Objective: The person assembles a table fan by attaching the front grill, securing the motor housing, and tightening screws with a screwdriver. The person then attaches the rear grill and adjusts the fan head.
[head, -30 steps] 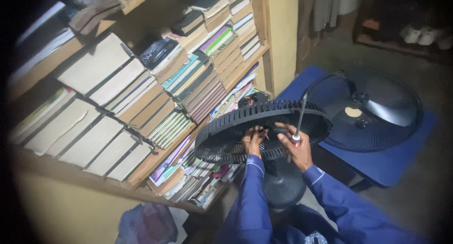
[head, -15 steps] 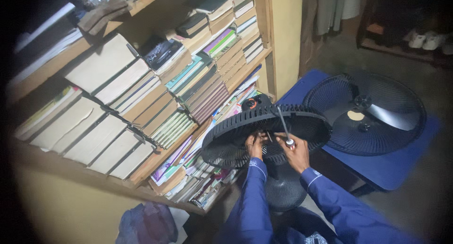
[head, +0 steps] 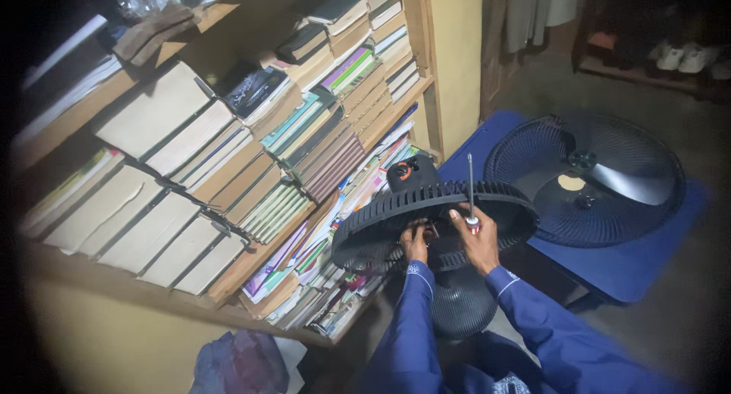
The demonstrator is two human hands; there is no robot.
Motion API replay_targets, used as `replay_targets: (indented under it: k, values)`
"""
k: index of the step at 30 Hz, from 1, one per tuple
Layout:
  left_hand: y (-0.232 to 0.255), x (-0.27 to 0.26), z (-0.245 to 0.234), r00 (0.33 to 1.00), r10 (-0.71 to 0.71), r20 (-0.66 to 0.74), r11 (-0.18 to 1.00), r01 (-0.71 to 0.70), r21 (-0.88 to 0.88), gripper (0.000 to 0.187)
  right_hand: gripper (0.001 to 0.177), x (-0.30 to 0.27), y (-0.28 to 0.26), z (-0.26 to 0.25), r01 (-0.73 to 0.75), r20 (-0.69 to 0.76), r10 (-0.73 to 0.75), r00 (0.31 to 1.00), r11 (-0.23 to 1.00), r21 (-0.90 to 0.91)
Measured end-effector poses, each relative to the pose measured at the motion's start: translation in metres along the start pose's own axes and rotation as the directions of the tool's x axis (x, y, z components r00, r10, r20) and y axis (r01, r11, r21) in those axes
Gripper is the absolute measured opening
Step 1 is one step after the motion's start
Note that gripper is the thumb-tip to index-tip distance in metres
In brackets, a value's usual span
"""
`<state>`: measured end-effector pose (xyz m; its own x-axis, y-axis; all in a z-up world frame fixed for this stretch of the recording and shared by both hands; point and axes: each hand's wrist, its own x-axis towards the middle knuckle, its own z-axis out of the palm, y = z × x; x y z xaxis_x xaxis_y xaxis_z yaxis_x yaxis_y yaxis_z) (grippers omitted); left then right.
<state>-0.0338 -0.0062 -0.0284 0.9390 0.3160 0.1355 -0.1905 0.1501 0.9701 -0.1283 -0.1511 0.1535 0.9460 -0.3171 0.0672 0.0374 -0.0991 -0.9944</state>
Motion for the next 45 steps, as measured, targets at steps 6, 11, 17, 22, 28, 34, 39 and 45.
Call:
replay_targets:
  k: [6, 11, 17, 22, 28, 34, 39, 45]
  values:
    - [-0.002, -0.011, 0.006, 0.997, -0.066, -0.038, 0.997, 0.064, -0.052, 0.023, 0.039, -0.008, 0.006, -0.006, 0.238, 0.008, -0.238, 0.971, 0.970, -0.047]
    - [-0.008, -0.013, 0.013, 0.912, -0.401, -0.082, 0.878, 0.358, -0.319, 0.021, 0.041, -0.011, 0.015, -0.004, 0.133, 0.009, -0.132, 0.991, 0.989, -0.059]
    - [-0.025, -0.006, 0.012, 0.859, -0.512, -0.010, 0.776, 0.458, -0.434, 0.027, 0.045, -0.008, 0.024, -0.005, 0.146, -0.034, -0.145, 0.989, 0.989, 0.039]
    - [-0.025, -0.008, 0.012, 0.829, -0.552, 0.088, 0.683, 0.511, -0.522, 0.033, 0.038, -0.009, 0.026, -0.010, 0.138, -0.027, -0.136, 0.990, 0.989, 0.047]
    - [-0.009, -0.026, -0.001, 0.827, -0.545, 0.135, 0.713, 0.543, -0.444, 0.030, 0.035, -0.023, 0.025, -0.015, 0.077, -0.017, -0.076, 0.997, 0.992, 0.101]
    - [-0.002, -0.035, -0.009, 0.869, -0.439, 0.227, 0.767, 0.494, -0.410, 0.030, 0.030, -0.038, 0.022, -0.020, 0.077, 0.014, -0.079, 0.997, 0.988, 0.132]
    - [-0.002, -0.039, -0.015, 0.851, -0.452, 0.268, 0.757, 0.524, -0.390, 0.029, 0.030, -0.048, 0.019, -0.021, 0.073, 0.012, -0.076, 0.997, 0.979, 0.188]
    - [-0.003, -0.046, -0.021, 0.862, -0.459, 0.215, 0.804, 0.506, -0.312, 0.025, 0.028, -0.056, 0.028, -0.026, 0.048, -0.014, -0.047, 0.999, 0.994, 0.097]
